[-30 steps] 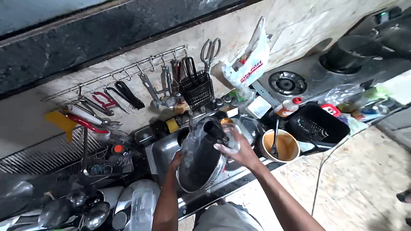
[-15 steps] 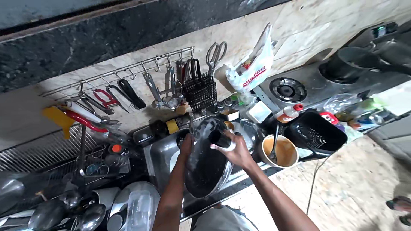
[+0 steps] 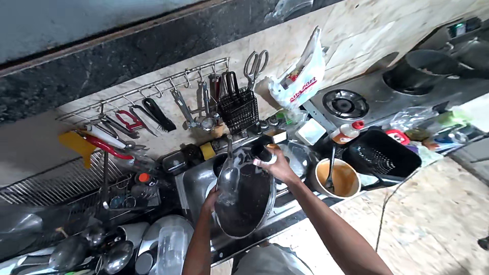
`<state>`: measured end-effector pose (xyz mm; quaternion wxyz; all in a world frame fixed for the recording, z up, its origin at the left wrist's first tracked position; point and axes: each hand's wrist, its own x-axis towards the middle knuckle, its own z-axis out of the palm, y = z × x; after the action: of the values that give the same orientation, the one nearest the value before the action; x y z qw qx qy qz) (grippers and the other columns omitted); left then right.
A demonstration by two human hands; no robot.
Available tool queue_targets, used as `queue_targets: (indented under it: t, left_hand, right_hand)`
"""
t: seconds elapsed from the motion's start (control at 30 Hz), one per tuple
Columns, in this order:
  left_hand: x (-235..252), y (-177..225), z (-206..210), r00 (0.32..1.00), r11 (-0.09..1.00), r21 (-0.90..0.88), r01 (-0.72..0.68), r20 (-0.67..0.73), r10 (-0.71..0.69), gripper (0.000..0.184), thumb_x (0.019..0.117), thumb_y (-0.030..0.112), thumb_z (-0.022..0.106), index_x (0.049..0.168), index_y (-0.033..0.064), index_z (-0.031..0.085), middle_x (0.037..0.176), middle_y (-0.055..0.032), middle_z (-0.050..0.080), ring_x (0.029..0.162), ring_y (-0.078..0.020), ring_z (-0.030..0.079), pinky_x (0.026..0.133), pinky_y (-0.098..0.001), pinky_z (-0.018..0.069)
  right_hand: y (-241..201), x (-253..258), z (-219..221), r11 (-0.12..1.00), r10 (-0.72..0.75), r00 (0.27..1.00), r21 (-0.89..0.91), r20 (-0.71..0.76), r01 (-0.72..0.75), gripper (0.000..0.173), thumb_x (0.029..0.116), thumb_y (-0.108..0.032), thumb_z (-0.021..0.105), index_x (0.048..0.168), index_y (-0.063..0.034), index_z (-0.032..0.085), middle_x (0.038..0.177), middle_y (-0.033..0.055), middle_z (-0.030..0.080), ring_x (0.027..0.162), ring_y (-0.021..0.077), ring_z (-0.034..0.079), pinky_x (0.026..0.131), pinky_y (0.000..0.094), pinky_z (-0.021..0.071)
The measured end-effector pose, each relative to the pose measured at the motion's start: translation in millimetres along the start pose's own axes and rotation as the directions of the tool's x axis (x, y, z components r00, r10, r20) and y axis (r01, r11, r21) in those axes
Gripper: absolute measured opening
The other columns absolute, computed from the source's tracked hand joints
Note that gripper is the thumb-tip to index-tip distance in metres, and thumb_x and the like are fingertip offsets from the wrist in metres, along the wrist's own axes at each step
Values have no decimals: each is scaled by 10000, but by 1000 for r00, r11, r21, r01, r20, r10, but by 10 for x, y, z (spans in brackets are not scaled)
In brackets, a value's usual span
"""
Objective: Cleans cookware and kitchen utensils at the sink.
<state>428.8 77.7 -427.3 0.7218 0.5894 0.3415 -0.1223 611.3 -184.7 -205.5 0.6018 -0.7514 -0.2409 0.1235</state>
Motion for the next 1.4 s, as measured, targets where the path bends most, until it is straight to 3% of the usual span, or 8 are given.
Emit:
queue_targets:
  t: [0.13, 0.37, 0.7, 0.9, 1.07, 1.23, 1.3, 1.4]
  left_hand:
    - [-154, -59, -126, 993, 998, 55, 29, -113, -22, 550, 1064, 317, 545, 1561, 139, 391, 1431, -172, 562, 1224, -276, 593, 1001, -501, 508]
    - [-488, 151, -375, 991, 976, 211, 57, -129, -30, 452, 1064, 250, 557, 1466, 54, 490, 1361, -192, 600, 1198, -273, 604, 1018, -477, 502]
    - [-531, 450, -376, 993, 938, 326, 119, -22, -119, 330, 1025, 209, 592, 1301, 28, 602, 1124, -135, 674, 981, -197, 647, 889, -411, 548]
    - [-247, 544, -227, 995, 933, 354, 66, 41, -86, 361, 1040, 243, 582, 1335, 38, 598, 1196, -128, 661, 1049, -186, 623, 942, -400, 515]
    - [-56, 627, -15, 997, 934, 355, 39, 51, -61, 399, 1068, 302, 537, 1384, 60, 566, 1220, -143, 657, 1054, -201, 634, 938, -416, 526]
    - [293, 495, 127, 998, 935, 349, -69, 35, 61, 338, 1059, 234, 539, 1285, -9, 606, 1159, -170, 661, 1013, -215, 643, 905, -424, 543]
    - [389, 426, 132, 995, 946, 309, -104, 43, 95, 329, 1047, 222, 569, 1257, -26, 619, 1153, -172, 664, 1018, -214, 641, 916, -419, 541]
    - [355, 375, 148, 998, 982, 180, -61, 40, 54, 377, 1045, 224, 579, 1333, -20, 578, 1210, -183, 661, 1071, -231, 646, 949, -429, 541]
  right_hand:
    - [291, 54, 45, 988, 79, 997, 137, -8, -77, 471, 823, -340, 847, 1155, -40, 699, 1060, 59, 732, 991, 108, 695, 923, 322, 587]
    - [604, 116, 82, 925, 250, 962, 320, -110, -204, 404, 844, -299, 829, 1097, -32, 663, 904, 61, 693, 756, 129, 658, 705, 320, 581]
    - [250, 218, 56, 886, 366, 917, 359, -158, -292, 379, 850, -286, 847, 1080, -53, 657, 757, 35, 626, 539, 98, 514, 504, 273, 461]
    - [11, 181, -66, 926, 314, 927, 281, -204, -252, 329, 857, -283, 847, 1033, -62, 679, 715, 35, 623, 490, 102, 495, 464, 275, 449]
    - [-141, 109, -148, 978, 179, 957, 145, -228, -148, 344, 843, -291, 857, 1070, -78, 710, 834, 56, 696, 619, 135, 613, 581, 332, 545]
    - [-280, -194, -92, 996, -62, 963, -82, -263, 42, 495, 818, -378, 855, 1172, -59, 718, 1042, 54, 750, 977, 101, 712, 918, 335, 601]
    - [-267, -375, -25, 979, -151, 945, -179, -290, 101, 598, 805, -463, 851, 1182, -18, 721, 1060, 72, 762, 1007, 84, 717, 951, 313, 590]
    - [-114, -660, 99, 933, -308, 892, -288, -331, 215, 486, 794, -367, 864, 1057, 21, 736, 977, 114, 764, 942, 119, 733, 897, 328, 602]
